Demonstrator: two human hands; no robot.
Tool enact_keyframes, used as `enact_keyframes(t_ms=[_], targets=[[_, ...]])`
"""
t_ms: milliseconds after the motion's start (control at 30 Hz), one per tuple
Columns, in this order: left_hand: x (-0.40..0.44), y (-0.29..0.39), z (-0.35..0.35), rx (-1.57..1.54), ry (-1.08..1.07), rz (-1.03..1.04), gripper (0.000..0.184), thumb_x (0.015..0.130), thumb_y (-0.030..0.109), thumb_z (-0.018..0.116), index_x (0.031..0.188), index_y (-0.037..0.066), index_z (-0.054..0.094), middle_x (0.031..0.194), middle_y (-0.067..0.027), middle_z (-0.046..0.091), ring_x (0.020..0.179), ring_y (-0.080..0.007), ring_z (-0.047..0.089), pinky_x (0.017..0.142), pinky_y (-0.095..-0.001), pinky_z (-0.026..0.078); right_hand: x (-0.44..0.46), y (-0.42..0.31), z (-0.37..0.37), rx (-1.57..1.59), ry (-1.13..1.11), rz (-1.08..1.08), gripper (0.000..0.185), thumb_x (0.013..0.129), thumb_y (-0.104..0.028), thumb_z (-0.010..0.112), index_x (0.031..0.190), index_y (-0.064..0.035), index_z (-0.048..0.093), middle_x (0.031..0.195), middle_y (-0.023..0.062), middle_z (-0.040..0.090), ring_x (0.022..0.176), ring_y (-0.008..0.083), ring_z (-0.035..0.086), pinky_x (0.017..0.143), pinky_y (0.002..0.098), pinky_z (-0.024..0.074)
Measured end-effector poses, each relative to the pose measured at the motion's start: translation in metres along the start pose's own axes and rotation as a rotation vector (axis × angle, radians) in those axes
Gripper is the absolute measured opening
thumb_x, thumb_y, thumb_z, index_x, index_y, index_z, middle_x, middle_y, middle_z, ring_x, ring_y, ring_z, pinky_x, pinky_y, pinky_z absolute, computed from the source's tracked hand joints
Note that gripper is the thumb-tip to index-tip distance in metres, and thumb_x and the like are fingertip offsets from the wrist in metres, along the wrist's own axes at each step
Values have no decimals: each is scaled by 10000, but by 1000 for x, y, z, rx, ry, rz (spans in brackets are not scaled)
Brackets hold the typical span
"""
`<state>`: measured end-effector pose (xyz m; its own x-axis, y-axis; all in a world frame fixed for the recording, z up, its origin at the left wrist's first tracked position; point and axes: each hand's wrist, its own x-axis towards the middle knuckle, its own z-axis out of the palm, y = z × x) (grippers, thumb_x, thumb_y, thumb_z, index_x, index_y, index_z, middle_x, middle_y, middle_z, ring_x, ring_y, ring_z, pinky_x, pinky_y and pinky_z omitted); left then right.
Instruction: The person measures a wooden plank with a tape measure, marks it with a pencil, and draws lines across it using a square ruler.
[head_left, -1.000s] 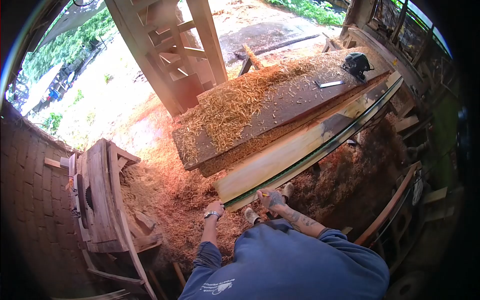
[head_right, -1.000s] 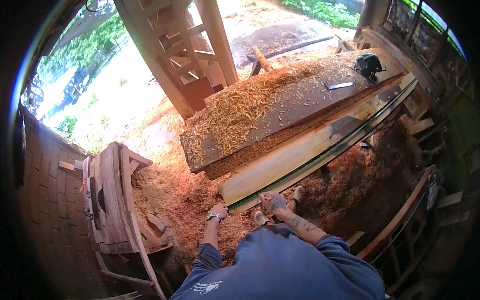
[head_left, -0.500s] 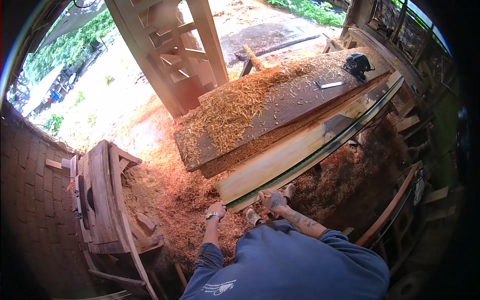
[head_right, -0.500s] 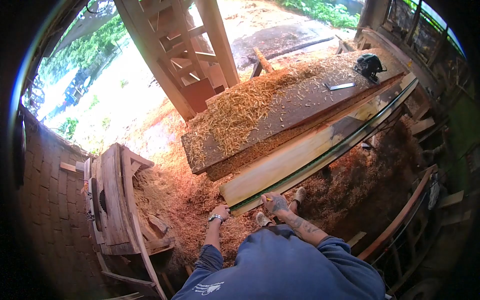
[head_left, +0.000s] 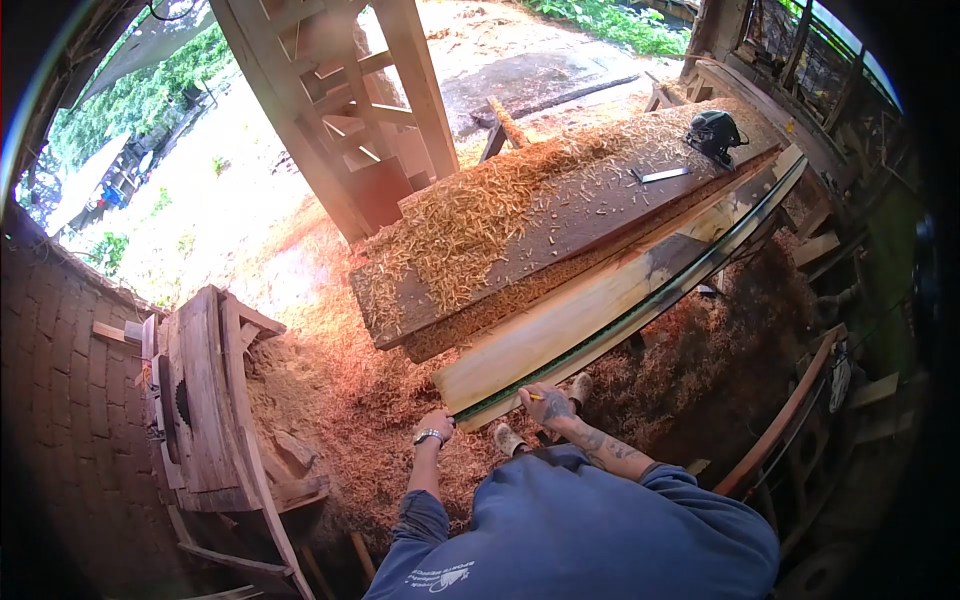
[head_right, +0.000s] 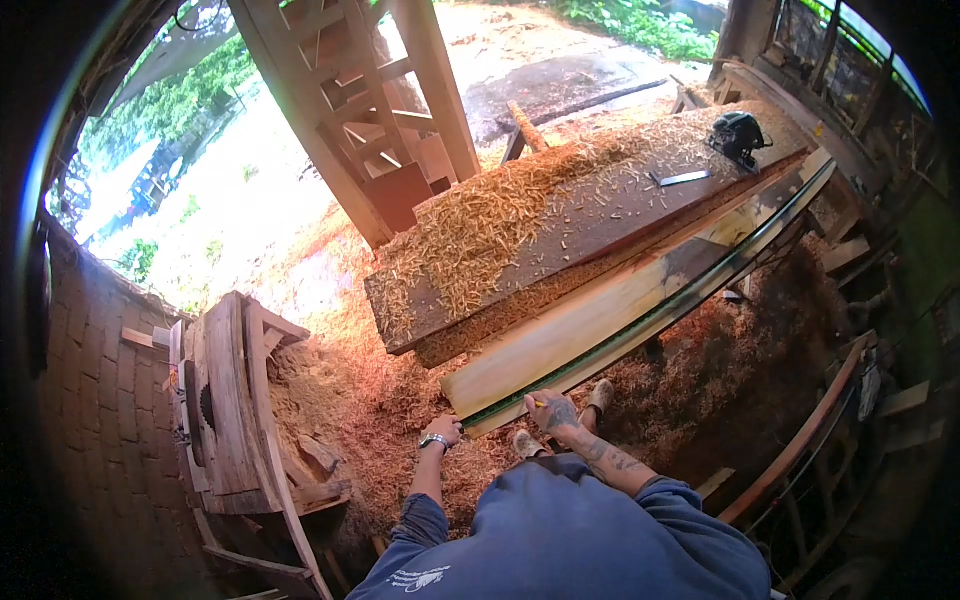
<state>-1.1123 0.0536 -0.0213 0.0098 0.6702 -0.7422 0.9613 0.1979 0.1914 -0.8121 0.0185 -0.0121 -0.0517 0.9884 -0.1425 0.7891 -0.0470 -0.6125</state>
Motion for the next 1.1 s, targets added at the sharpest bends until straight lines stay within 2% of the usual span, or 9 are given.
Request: enact_keyframes(t_ms=[167, 533, 633, 700, 767, 833, 967, 1000, 1100], targets=[[-10, 5, -8, 24, 0, 63, 363, 918, 424, 516, 1075, 153, 698, 1089, -70, 721, 1022, -278, 676, 836, -435, 538, 0, 1, -5, 43, 8, -71, 327, 1012, -363, 485, 1001, -124, 707, 996, 140, 718, 957, 375, 665, 841, 492, 521], [8, -5, 8, -43, 81, 5, 262, 873, 284, 595, 1071, 175, 726, 1100, -100, 726, 1054, -306, 676, 933, -533, 487, 0, 0, -12, 43, -29, -38, 352, 1021, -396, 473, 1085, -132, 698, 1084, 144, 714, 974, 378, 682, 832, 451, 556], [7, -6, 8, -23, 92, 45, 259, 897, 263, 577, 1108, 186, 704, 1131, -151, 709, 1059, -353, 675, 916, -513, 531, -1, 10, 6, 112, 110, -71, 257, 1002, -310, 478, 973, -142, 671, 1033, 133, 717, 912, 384, 683, 775, 453, 556], [22, -18, 20, 1, 116, 125, 258, 877, 263, 584, 1091, 183, 702, 1118, -163, 707, 1021, -363, 682, 878, -520, 539, 1, 17, 13, 175, 196, -202, 120, 901, -164, 484, 788, -125, 491, 800, 110, 657, 768, 382, 646, 672, 474, 512], [33, -27, 25, 163, 137, 114, 226, 849, 260, 594, 1011, 153, 709, 1064, -167, 716, 977, -365, 690, 834, -513, 548, 4, 32, 32, 93, 191, -168, 105, 881, -137, 519, 781, -110, 504, 752, 122, 623, 724, 367, 621, 640, 443, 499], [29, -19, 28, 108, 276, 231, 221, 838, 275, 587, 903, 110, 719, 984, -186, 722, 868, -372, 699, 763, -502, 554, 8, 37, 29, 182, 110, -31, 369, 969, -407, 574, 911, -81, 739, 904, 174, 724, 861, 415, 684, 749, 484, 551], [12, -6, 6, 68, 152, 62, 305, 920, 308, 502, 1030, 128, 723, 1068, -189, 716, 958, -395, 696, 822, -541, 543, 3, 32, 19, 537, -42, -26, 222, 980, -233, 612, 950, -38, 713, 839, 170, 716, 758, 315, 697, 668, 418, 545], [11, -8, 11, 22, 167, 30, 276, 914, 308, 526, 1026, 160, 730, 1069, -178, 720, 966, -389, 697, 836, -534, 545, 1, 21, 12, 241, 138, -220, 214, 988, -202, 603, 996, -20, 714, 889, 174, 712, 810, 317, 699, 701, 408, 546], [10, -7, 13, -15, 167, -29, 201, 899, 294, 586, 1016, 230, 737, 1078, -153, 726, 990, -370, 701, 856, -509, 553, 1, 12, 0, 231, 102, -270, 273, 997, -243, 568, 1064, -23, 715, 919, 185, 704, 851, 352, 687, 753, 430, 541]])
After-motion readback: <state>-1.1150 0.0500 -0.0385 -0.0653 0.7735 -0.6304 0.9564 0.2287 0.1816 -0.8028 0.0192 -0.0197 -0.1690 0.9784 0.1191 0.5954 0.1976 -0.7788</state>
